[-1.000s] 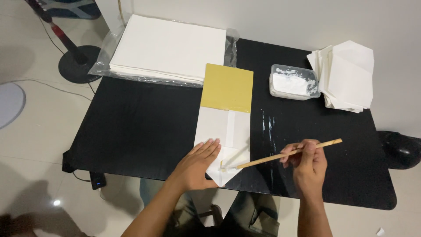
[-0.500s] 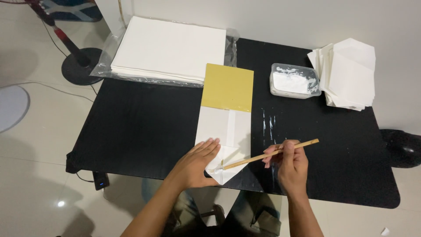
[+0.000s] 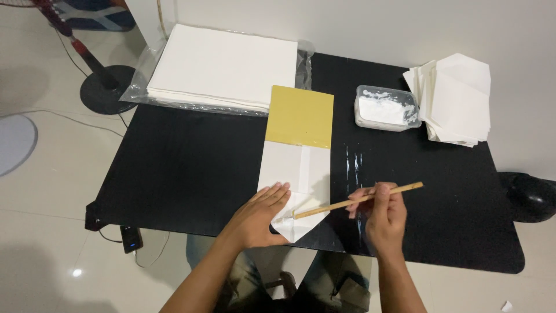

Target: Assembling a paper bag by folding paper and applying glue with a brush.

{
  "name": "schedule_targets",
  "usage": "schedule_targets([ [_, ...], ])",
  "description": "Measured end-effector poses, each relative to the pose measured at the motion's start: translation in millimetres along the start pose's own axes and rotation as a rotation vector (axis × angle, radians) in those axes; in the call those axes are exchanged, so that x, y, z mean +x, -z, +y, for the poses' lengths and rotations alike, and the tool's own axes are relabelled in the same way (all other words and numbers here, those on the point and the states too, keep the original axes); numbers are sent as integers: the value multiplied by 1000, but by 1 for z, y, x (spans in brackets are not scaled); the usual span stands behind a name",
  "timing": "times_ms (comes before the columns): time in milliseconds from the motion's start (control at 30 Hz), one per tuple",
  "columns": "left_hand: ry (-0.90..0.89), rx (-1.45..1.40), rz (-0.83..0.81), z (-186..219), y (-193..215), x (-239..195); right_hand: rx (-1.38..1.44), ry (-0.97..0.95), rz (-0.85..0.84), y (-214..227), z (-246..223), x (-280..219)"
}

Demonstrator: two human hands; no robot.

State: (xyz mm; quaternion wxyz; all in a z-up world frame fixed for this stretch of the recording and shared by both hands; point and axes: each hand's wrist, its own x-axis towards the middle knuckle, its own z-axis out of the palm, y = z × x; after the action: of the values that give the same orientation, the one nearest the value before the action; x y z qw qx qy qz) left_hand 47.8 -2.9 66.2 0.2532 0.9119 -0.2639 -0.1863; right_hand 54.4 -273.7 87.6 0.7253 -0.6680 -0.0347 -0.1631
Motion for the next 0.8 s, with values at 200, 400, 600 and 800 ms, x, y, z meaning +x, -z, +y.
schedule_targets([
  [200, -2, 2, -4, 1, 0, -1, -117, 13, -27, 0, -10, -1],
  [400, -5, 16, -8, 2, 1, -1, -95, 59, -21, 11, -12, 6],
  [600, 6, 28, 0, 5, 2, -2, -109, 81, 51, 31, -12, 12],
  [800, 13, 40, -15, 4, 0, -2, -180, -15, 49, 29, -13, -1],
])
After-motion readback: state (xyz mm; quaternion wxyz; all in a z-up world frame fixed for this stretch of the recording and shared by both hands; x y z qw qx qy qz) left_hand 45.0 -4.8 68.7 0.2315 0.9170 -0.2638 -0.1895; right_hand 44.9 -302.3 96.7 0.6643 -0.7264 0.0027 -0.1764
